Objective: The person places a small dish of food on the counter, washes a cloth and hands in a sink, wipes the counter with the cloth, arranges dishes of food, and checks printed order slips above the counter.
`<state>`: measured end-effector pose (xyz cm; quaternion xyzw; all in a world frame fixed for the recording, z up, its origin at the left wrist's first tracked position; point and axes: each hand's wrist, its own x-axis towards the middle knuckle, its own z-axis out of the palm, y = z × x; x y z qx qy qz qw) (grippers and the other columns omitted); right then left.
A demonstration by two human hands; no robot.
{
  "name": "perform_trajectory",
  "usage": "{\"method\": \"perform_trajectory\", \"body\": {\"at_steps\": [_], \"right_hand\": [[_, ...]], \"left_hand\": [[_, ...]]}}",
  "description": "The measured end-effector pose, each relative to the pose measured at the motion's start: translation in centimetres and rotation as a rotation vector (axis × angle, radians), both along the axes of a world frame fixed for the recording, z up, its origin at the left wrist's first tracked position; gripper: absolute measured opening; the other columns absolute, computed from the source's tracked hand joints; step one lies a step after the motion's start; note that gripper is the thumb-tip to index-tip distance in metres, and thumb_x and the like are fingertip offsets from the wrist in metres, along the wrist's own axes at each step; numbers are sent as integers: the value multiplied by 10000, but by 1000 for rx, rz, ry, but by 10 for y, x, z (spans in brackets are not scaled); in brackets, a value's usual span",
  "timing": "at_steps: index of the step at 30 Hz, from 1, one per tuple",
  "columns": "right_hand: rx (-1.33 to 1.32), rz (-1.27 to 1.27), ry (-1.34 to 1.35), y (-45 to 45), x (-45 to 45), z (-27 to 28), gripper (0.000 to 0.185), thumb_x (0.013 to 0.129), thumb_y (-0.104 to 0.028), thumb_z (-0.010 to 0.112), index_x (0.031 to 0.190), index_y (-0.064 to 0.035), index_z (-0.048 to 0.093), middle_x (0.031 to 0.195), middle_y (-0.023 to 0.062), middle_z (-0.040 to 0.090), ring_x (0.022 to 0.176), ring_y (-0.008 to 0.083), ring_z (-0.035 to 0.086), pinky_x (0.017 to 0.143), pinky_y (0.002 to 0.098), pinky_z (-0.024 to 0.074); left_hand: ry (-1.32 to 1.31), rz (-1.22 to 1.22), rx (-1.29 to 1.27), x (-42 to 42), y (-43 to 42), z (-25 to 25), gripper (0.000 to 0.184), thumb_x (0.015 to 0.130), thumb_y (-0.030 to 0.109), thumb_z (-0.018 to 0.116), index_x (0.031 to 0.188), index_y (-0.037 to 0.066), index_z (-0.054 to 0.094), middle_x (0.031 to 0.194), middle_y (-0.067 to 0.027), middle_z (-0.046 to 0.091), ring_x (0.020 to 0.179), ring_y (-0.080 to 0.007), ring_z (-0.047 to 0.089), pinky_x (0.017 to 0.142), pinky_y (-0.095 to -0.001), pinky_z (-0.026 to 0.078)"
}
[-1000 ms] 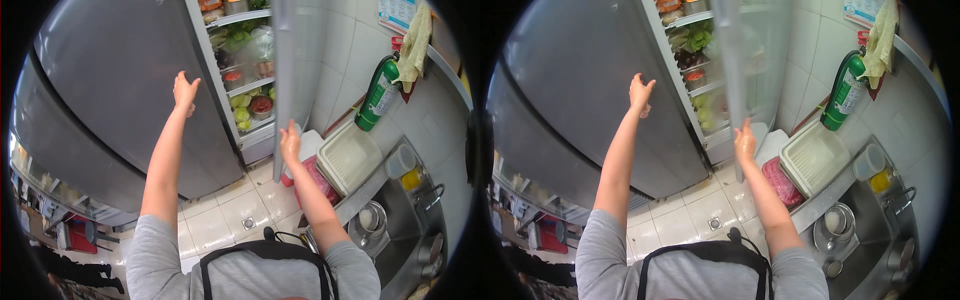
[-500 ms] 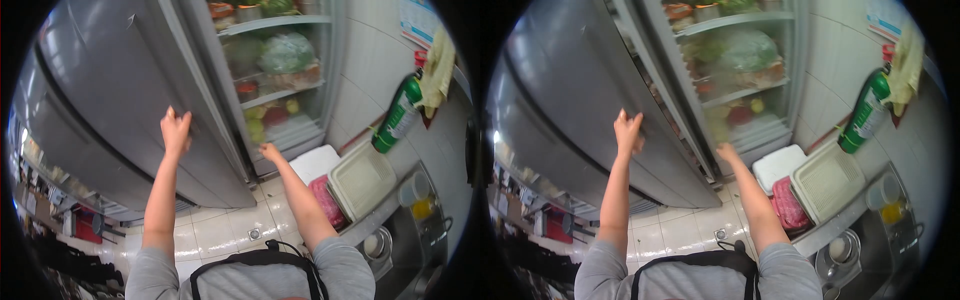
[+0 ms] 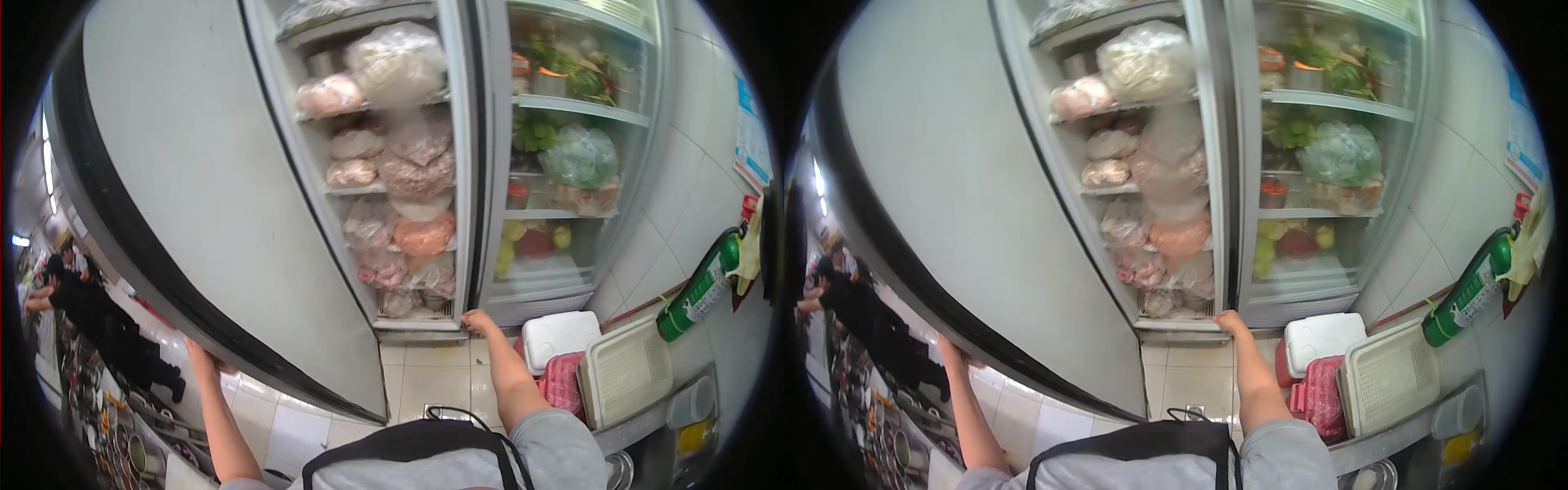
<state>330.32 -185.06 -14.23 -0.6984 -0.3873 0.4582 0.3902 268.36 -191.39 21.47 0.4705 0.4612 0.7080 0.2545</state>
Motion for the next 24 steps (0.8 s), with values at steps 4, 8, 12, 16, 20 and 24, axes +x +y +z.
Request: {"method": "perform_trajectory", "body": {"at_steps": [4,8,12,16,20,24], "right_hand": [[-204,66,-128,-47,-21,24,261,736,-291,641,911,-98,643,774,60,628,709,181,587,622,316,472],[-224,235,-703,-96,-15,-34,343,710,-339,617,912,-64,642,900,120,621,873,249,579,757,343,462],[-484,685,-1034,-174,-9,-67,380,710,-360,593,953,-71,635,1001,153,596,960,293,556,828,363,445],[-857,782,-1003,-252,1,-99,353,700,-220,628,1025,-85,603,1077,136,568,1027,267,533,862,367,434],[-843,166,-887,-325,-6,-122,326,634,-252,672,880,-40,642,935,162,614,917,271,587,781,389,468],[-742,-193,-755,-330,-76,-25,444,669,-327,675,972,-13,590,1009,200,578,962,319,557,789,406,455]], "left_hand": [[-110,65,-120,-107,45,-12,425,845,364,457,1127,47,481,968,-78,561,868,-200,547,729,-322,459],[145,43,-42,-193,89,-27,440,853,351,453,1128,8,463,1017,-88,551,889,-199,535,740,-311,451],[28,-25,-128,-198,104,-3,398,848,304,461,1099,-3,485,1012,-93,550,884,-194,536,740,-308,450],[61,-47,-105,-210,118,-3,392,846,299,464,1094,-5,488,1011,-94,551,882,-194,537,741,-308,451],[129,-68,-85,-217,124,-6,387,845,293,466,1088,-6,492,1010,-95,551,880,-195,539,741,-307,452],[190,-86,-57,-217,127,-8,382,843,288,469,1083,-8,495,1009,-96,551,878,-195,540,741,-307,452]]}}
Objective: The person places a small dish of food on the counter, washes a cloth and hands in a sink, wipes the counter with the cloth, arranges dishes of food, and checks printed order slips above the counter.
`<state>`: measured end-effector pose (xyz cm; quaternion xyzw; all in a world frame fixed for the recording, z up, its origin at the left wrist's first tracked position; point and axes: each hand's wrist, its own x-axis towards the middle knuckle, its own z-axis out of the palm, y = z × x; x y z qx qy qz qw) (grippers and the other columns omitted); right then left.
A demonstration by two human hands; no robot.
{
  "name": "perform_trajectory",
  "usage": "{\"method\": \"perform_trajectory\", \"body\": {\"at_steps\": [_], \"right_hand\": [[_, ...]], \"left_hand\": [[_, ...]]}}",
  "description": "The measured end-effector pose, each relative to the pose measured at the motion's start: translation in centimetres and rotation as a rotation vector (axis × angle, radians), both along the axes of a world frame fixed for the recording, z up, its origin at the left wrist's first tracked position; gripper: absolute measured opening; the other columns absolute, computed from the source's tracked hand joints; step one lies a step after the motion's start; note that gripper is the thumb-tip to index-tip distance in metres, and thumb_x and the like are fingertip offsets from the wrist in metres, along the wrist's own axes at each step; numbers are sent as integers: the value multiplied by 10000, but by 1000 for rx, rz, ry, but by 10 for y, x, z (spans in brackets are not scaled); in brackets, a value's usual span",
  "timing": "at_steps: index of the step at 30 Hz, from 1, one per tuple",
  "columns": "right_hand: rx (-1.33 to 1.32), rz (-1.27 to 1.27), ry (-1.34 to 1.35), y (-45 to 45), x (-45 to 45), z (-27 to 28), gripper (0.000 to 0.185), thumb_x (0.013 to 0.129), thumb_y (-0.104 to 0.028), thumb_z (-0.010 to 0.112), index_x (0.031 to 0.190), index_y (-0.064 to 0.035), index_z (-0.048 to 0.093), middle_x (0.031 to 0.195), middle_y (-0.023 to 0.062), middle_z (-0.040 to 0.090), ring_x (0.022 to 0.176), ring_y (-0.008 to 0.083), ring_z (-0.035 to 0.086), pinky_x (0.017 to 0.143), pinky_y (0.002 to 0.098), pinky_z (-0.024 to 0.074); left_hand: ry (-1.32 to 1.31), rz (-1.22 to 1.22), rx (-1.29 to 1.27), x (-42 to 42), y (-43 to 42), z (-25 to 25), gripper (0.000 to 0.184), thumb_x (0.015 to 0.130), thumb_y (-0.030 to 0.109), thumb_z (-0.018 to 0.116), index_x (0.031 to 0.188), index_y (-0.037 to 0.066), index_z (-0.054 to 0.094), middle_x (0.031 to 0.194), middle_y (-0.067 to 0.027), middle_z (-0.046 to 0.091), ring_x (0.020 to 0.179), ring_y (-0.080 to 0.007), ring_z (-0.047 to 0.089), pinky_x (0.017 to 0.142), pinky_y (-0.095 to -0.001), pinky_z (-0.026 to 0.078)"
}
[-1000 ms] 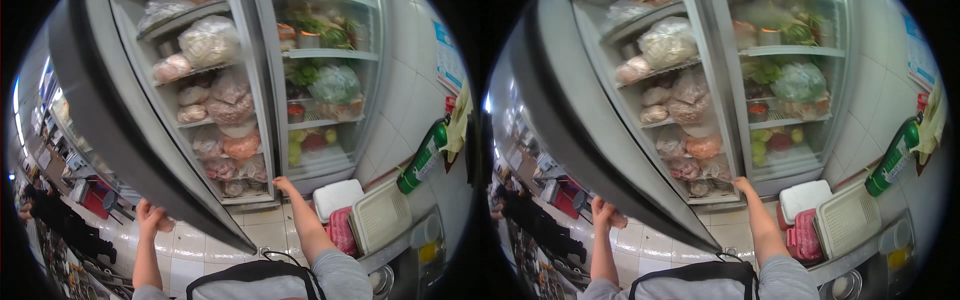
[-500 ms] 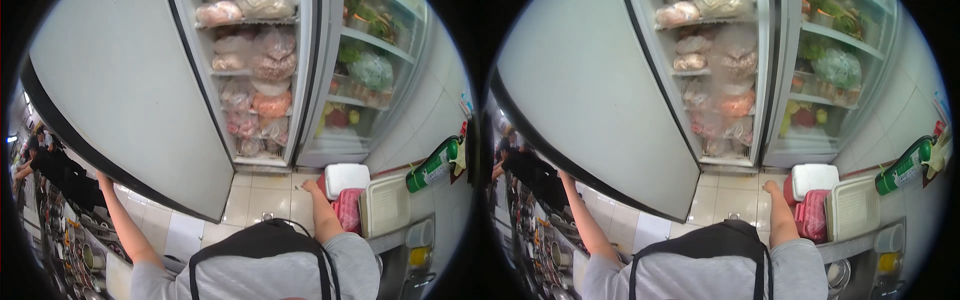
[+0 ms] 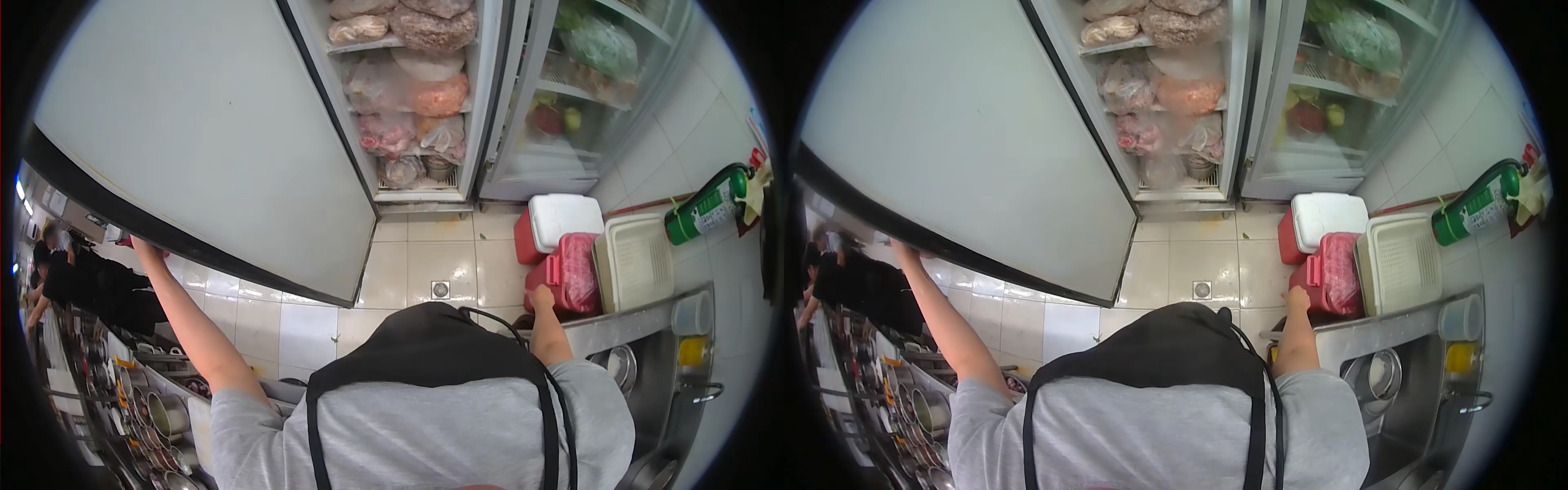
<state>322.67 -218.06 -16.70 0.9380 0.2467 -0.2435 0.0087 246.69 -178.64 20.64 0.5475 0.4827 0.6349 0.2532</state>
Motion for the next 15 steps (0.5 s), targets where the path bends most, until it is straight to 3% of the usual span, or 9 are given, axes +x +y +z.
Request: {"method": "perform_trajectory", "body": {"at_steps": [2,5,6,8,9,11,12,13,15], "right_hand": [[122,-21,28,9,-5,6,497,672,-371,676,998,-11,568,1022,204,571,966,341,544,803,411,444],[422,159,-36,43,25,-49,596,665,-376,666,1100,-9,489,1132,242,485,1038,363,486,841,427,419],[397,90,18,68,25,-27,635,657,-317,669,1155,-9,422,1140,253,454,1055,372,459,865,429,396],[632,150,-115,131,48,-23,593,670,-246,645,1152,14,417,1084,254,486,1018,383,474,868,434,385],[735,169,-137,162,49,17,594,701,-244,624,1169,42,397,1076,254,495,1018,385,471,869,438,379],[873,206,-222,230,63,91,636,766,-255,578,1235,84,313,1190,285,420,1099,405,411,940,417,332],[1085,227,-266,263,75,125,641,784,-264,557,1253,83,291,1262,291,339,1167,412,339,987,407,282],[1257,313,-455,303,96,146,629,805,-272,526,1254,94,281,1291,292,293,1207,410,281,1008,409,248],[1350,285,-499,350,112,230,617,825,-273,491,1257,105,265,1303,300,266,1222,397,263,1013,412,232]], "left_hand": [[62,4,23,3,-1,0,379,842,285,470,1081,-9,497,1009,-97,551,877,-195,541,741,-307,452],[255,39,97,8,-2,0,375,841,281,472,1077,-10,500,1008,-97,551,876,-196,542,742,-306,453],[379,63,155,9,-4,-1,374,841,279,473,1075,-10,501,1008,-98,551,875,-196,543,742,-306,453],[545,101,252,16,-14,-1,371,840,276,474,1073,-11,502,1007,-98,551,874,-196,543,742,-306,453],[565,106,266,19,-20,-2,370,839,275,475,1071,-11,503,1007,-99,551,874,-196,544,742,-306,453],[237,62,139,43,-37,2,361,839,258,477,1075,-14,500,1013,-101,551,874,-196,547,746,-304,454],[-91,15,18,61,-48,7,353,838,240,479,1079,-17,496,1018,-104,550,874,-196,550,749,-303,454],[-84,23,13,79,-61,13,353,838,240,479,1079,-17,496,1018,-104,550,874,-196,550,749,-303,454],[-19,148,46,114,-84,22,372,841,232,486,1118,-16,463,1034,-111,546,890,-201,550,751,-308,460]]}}
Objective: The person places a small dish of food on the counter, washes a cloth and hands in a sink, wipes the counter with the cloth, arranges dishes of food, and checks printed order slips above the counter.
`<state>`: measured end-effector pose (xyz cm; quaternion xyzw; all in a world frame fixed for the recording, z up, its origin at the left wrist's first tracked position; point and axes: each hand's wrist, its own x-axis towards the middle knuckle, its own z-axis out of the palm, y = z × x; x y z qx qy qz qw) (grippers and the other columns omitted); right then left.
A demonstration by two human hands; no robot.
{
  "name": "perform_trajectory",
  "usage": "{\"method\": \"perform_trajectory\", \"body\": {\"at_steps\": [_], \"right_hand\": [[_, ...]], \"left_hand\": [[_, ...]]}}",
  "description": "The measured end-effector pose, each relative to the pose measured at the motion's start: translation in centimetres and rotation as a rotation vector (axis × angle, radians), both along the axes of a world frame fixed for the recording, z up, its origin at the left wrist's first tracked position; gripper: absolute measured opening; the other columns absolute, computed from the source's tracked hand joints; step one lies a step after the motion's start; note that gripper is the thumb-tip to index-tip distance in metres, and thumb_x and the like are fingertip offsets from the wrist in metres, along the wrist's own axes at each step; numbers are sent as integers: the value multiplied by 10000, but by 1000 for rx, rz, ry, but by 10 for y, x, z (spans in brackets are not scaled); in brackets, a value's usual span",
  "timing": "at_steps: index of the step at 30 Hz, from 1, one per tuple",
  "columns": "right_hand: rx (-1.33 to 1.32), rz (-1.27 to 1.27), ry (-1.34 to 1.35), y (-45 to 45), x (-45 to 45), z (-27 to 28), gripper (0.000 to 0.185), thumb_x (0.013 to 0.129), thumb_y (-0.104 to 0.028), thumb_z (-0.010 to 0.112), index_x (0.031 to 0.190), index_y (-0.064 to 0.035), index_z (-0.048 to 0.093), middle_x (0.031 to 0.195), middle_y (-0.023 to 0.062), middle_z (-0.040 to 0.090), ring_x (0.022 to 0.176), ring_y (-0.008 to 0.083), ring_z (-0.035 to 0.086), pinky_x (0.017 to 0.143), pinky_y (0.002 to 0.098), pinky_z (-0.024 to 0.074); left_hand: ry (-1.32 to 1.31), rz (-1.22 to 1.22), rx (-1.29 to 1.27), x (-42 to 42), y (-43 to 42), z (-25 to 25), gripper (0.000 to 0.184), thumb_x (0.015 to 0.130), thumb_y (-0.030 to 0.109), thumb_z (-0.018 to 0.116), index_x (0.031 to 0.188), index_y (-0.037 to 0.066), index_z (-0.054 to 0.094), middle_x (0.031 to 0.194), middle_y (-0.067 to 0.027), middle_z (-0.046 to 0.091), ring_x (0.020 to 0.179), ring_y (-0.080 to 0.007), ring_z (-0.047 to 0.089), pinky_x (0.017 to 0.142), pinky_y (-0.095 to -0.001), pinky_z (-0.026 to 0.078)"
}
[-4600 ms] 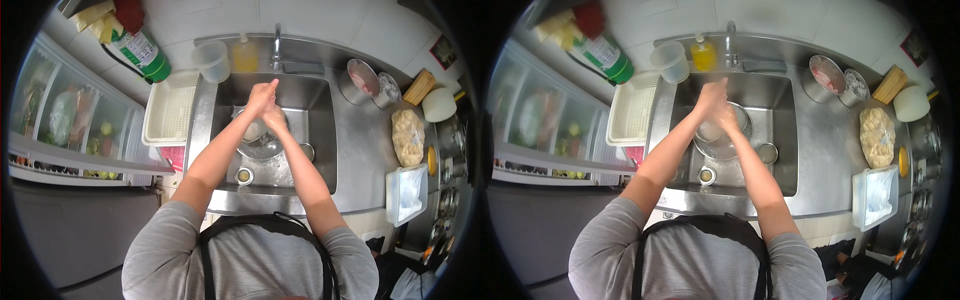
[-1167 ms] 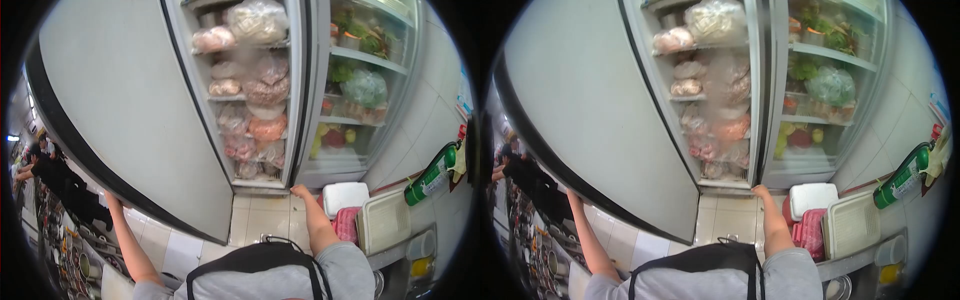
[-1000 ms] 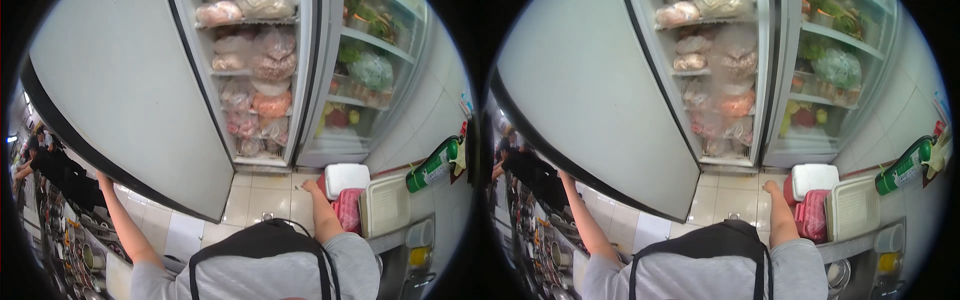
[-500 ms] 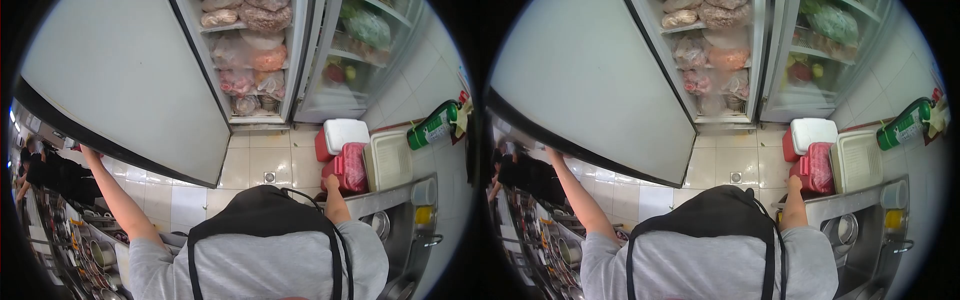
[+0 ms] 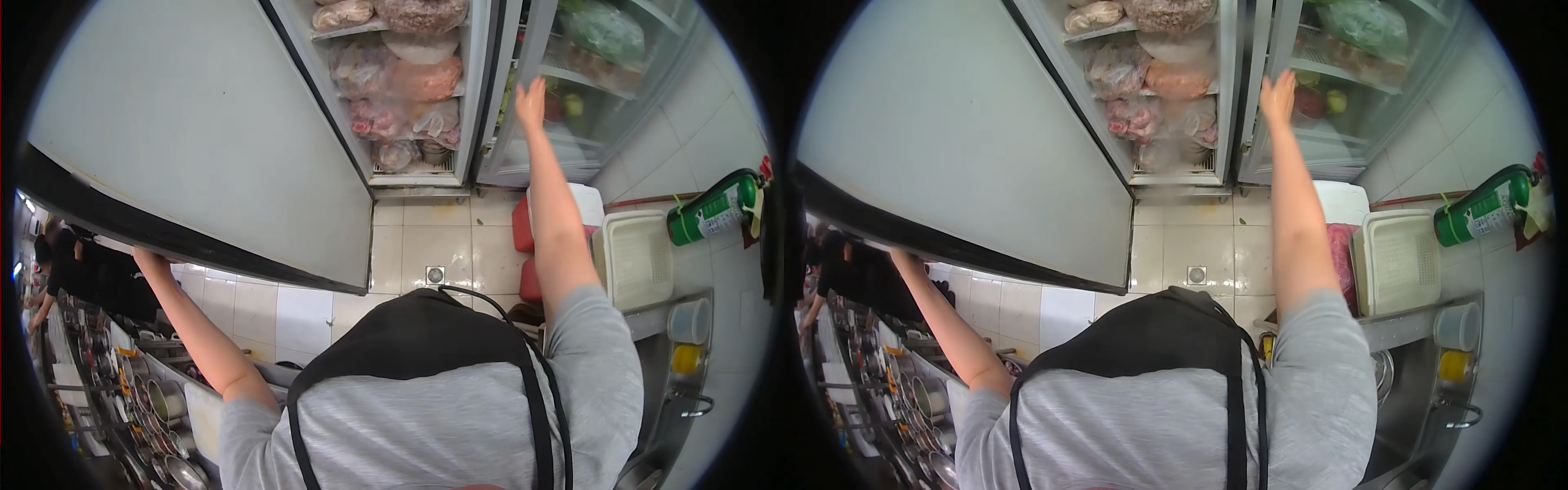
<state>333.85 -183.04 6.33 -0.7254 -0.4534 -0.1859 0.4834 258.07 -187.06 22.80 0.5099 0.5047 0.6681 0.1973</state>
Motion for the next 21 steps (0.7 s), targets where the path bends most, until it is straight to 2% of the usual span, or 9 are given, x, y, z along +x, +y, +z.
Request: {"method": "perform_trajectory", "body": {"at_steps": [4,8,10,12,14,16,19,20,21], "right_hand": [[10,-38,286,53,15,84,762,803,-343,517,1269,141,158,1319,343,168,1241,401,226,995,411,266],[83,-155,259,87,33,77,868,777,-418,530,1278,148,103,1315,363,143,1216,435,264,990,408,272],[-55,-103,328,107,49,85,900,760,-561,465,1306,83,152,1320,337,181,1201,413,308,970,409,298],[-103,-75,321,140,78,86,878,754,-591,444,1298,59,211,1306,324,230,1178,406,343,961,414,308],[-178,-48,269,157,106,92,791,744,-624,427,1212,14,415,1219,288,401,1088,393,450,920,427,345],[-256,-33,340,152,100,109,741,740,-624,433,1107,15,511,1135,274,481,1048,398,476,884,433,371],[-120,-65,86,145,97,83,712,785,-573,414,1166,29,431,1119,294,471,1027,400,481,854,416,390],[-89,50,-45,148,110,58,759,811,-557,397,1268,42,306,1265,312,319,1132,427,386,955,399,318],[-7,267,114,141,110,37,732,831,-535,388,1281,35,296,1297,280,303,1183,388,347,984,384,280]], "left_hand": [[-59,-105,65,33,-22,-2,377,846,230,489,1137,-7,449,1051,-123,539,916,-211,544,756,-314,463],[-196,-136,-73,41,-36,-6,317,854,211,474,1082,-9,484,931,-110,575,714,-185,581,528,-257,480],[-224,-141,-74,52,-45,-9,293,857,206,465,1053,-9,500,859,-96,584,602,-158,567,405,-221,428],[-163,-259,-92,71,-51,-8,282,858,203,459,1039,-6,513,856,-100,587,595,-149,566,372,-207,399],[-429,94,56,125,-58,2,278,856,197,451,1039,-3,515,805,-105,591,526,-155,559,309,-209,361],[-343,19,-34,118,-66,-5,277,853,198,454,1034,-3,515,802,-100,590,540,-161,569,326,-217,386],[-299,-22,-107,126,-72,-23,265,846,200,464,1015,4,518,805,-91,585,586,-170,582,386,-235,434],[-351,20,-84,140,-68,-24,254,841,202,472,1000,11,521,810,-88,581,617,-173,585,429,-246,457],[-361,-2,-135,183,-77,-6,243,845,209,467,987,19,521,843,-89,577,685,-166,581,489,-248,462]]}}
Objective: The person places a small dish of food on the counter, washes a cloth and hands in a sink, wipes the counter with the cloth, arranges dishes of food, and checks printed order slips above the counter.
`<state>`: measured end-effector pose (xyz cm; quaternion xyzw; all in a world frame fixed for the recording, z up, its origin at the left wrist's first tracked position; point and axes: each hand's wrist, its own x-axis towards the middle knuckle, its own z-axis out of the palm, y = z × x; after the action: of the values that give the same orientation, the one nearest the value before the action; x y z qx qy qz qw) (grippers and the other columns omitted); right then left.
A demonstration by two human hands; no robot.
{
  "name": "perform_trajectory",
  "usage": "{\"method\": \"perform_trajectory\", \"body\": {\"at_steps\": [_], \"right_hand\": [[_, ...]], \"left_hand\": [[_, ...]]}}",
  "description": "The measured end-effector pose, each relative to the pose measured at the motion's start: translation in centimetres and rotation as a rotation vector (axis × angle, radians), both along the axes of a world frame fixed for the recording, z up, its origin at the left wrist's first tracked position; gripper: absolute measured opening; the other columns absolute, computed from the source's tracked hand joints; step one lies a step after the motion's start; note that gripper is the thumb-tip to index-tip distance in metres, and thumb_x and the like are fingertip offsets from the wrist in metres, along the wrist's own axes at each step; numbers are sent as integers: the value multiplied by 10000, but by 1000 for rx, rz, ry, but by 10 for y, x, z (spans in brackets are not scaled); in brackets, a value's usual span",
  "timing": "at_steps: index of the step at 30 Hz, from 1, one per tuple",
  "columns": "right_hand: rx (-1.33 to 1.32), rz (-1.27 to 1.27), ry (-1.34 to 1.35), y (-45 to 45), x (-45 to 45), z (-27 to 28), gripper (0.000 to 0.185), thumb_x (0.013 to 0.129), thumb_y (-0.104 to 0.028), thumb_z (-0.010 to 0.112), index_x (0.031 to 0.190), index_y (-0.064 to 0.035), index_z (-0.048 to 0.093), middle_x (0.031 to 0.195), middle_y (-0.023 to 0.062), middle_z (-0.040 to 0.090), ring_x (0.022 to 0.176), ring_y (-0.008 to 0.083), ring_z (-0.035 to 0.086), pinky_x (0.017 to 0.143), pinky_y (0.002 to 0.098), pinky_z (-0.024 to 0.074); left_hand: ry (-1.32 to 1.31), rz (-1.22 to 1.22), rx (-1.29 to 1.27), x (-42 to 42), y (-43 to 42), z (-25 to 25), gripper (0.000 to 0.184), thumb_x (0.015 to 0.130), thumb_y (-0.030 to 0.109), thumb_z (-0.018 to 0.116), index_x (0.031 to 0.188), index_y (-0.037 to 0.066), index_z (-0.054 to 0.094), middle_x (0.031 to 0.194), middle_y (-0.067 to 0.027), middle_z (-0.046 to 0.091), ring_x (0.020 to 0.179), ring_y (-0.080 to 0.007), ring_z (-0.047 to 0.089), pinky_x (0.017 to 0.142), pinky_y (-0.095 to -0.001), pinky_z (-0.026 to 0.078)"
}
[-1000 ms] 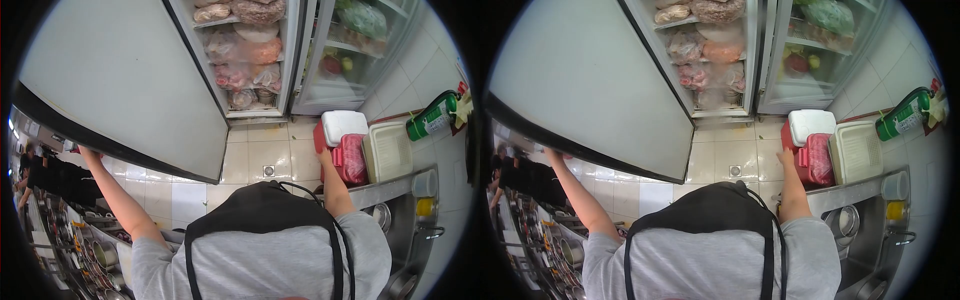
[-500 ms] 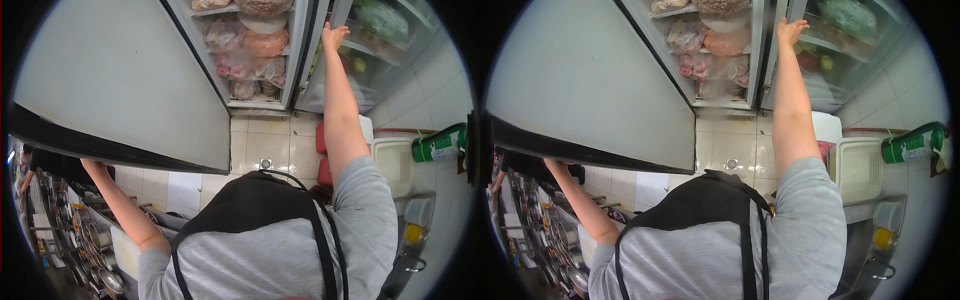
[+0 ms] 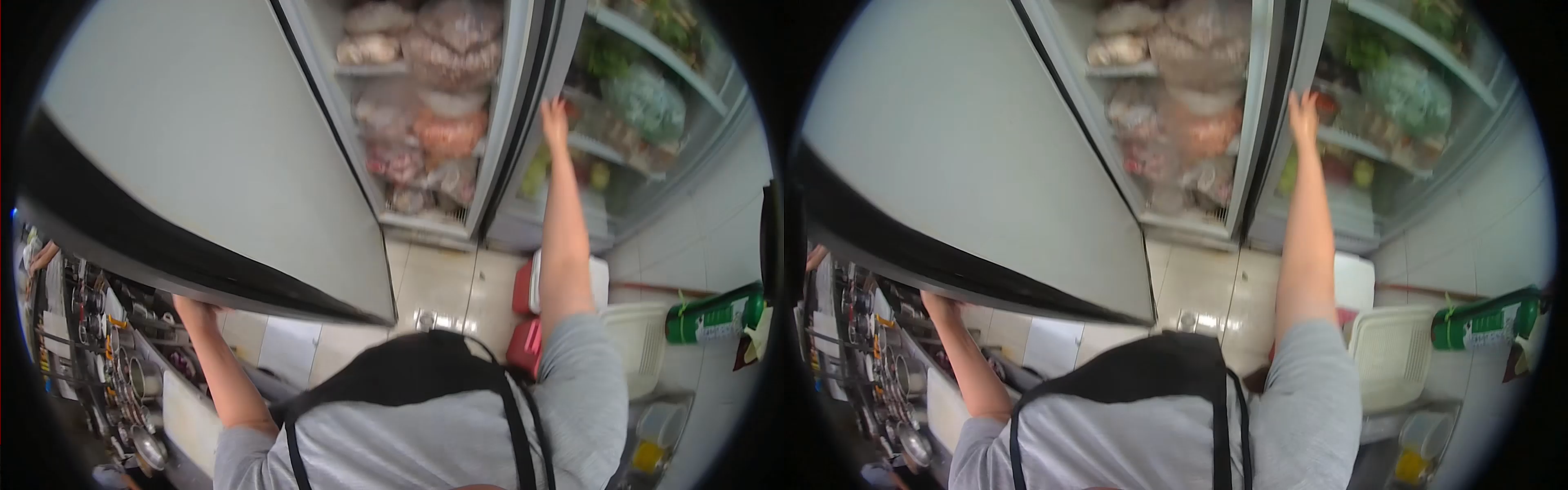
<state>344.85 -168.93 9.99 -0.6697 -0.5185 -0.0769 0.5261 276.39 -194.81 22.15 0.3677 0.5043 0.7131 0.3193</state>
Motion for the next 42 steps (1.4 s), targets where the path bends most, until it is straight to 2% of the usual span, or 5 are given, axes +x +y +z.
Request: {"method": "perform_trajectory", "body": {"at_steps": [7,12,26,31,42], "right_hand": [[-924,387,-543,-113,-68,-316,353,724,-160,554,1062,-58,555,1044,146,568,931,291,547,815,375,439],[-1681,389,725,-231,-156,-354,412,825,-298,527,1193,-122,466,1150,108,508,889,254,569,725,421,466],[-306,507,1621,-50,-341,-239,541,865,-433,431,1331,-222,254,1390,-7,247,1222,193,325,927,460,286],[-34,150,1778,47,-335,-215,106,750,-108,391,789,-164,473,720,-14,472,752,155,488,808,468,370],[-1393,511,293,14,-386,-300,390,805,-328,520,1138,-125,524,1151,123,496,1022,264,507,898,382,363]], "left_hand": [[274,-662,214,113,19,-3,259,866,269,505,843,13,541,634,-65,519,334,-151,477,298,-236,367],[726,-876,358,215,54,39,281,782,264,616,820,-1,529,722,-45,503,470,-107,429,445,-246,373],[409,-595,-615,-60,118,-99,324,791,304,600,1020,76,586,891,-41,596,626,-104,521,495,-238,440],[196,-258,-742,-227,70,-164,290,817,291,557,946,33,586,806,-43,606,520,-87,470,442,-220,401],[179,-175,-659,-328,178,-149,264,831,293,530,886,43,594,758,-2,591,500,-69,435,454,-213,382]]}}
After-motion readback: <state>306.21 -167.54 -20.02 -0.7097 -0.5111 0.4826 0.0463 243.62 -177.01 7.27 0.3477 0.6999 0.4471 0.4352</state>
